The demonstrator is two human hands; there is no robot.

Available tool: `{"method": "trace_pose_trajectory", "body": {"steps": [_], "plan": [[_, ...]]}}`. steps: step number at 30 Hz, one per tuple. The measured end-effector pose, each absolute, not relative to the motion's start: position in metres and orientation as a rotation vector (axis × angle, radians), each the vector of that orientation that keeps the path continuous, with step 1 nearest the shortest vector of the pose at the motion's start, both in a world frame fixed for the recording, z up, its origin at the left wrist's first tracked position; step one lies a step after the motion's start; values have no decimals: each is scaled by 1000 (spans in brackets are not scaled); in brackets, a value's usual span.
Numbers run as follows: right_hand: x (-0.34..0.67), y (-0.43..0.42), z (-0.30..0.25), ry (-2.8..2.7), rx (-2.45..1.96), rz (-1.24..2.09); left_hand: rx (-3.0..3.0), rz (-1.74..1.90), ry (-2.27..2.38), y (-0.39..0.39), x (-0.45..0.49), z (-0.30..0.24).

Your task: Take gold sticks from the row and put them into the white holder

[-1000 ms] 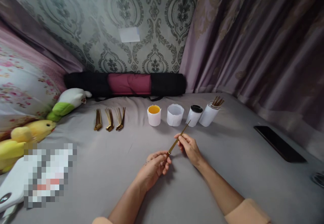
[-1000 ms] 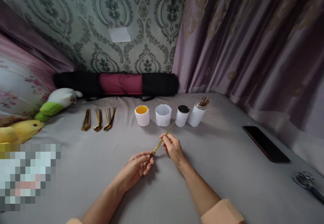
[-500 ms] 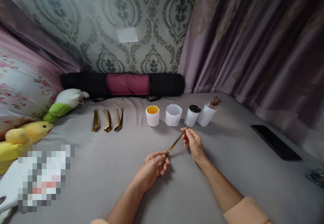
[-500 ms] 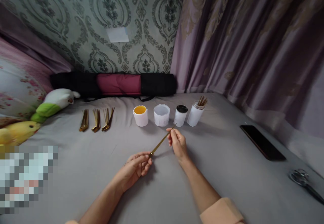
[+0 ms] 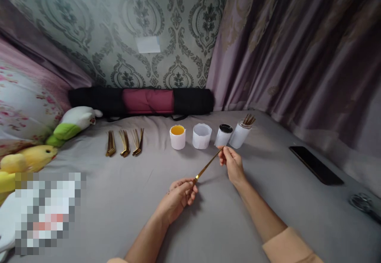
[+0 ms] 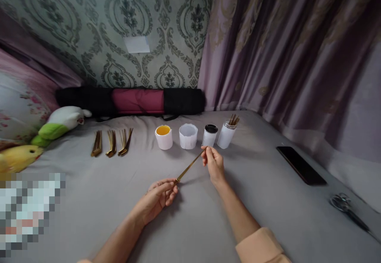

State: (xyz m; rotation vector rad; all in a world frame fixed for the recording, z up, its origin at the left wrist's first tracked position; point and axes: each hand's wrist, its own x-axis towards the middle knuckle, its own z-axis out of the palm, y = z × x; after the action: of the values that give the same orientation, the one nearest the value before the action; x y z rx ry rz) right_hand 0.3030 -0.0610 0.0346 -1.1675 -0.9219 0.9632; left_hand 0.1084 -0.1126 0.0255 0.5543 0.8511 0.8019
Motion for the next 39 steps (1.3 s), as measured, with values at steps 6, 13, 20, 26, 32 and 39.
{"method": "trace_pose_trajectory", "body": {"steps": [6,13,20,26,32,39], "plan": [[307,-62,42,-974,-1186,947,543,804,852,-113,108,25],[312,-63,51,-1009,-1241,894,550,805,843,-113,108,23],[315,-63,59,-1070,-1261,896,565,814,820,-113,108,23],[323,-59,66,-1081,-1273,870,544,805,819,-112,106,23],[335,-54,73,-1084,-1277,822,495,800,795,-111,102,25],[355,-47,94,-1087,-1268,728,416,810,784,-110,99,28]]}}
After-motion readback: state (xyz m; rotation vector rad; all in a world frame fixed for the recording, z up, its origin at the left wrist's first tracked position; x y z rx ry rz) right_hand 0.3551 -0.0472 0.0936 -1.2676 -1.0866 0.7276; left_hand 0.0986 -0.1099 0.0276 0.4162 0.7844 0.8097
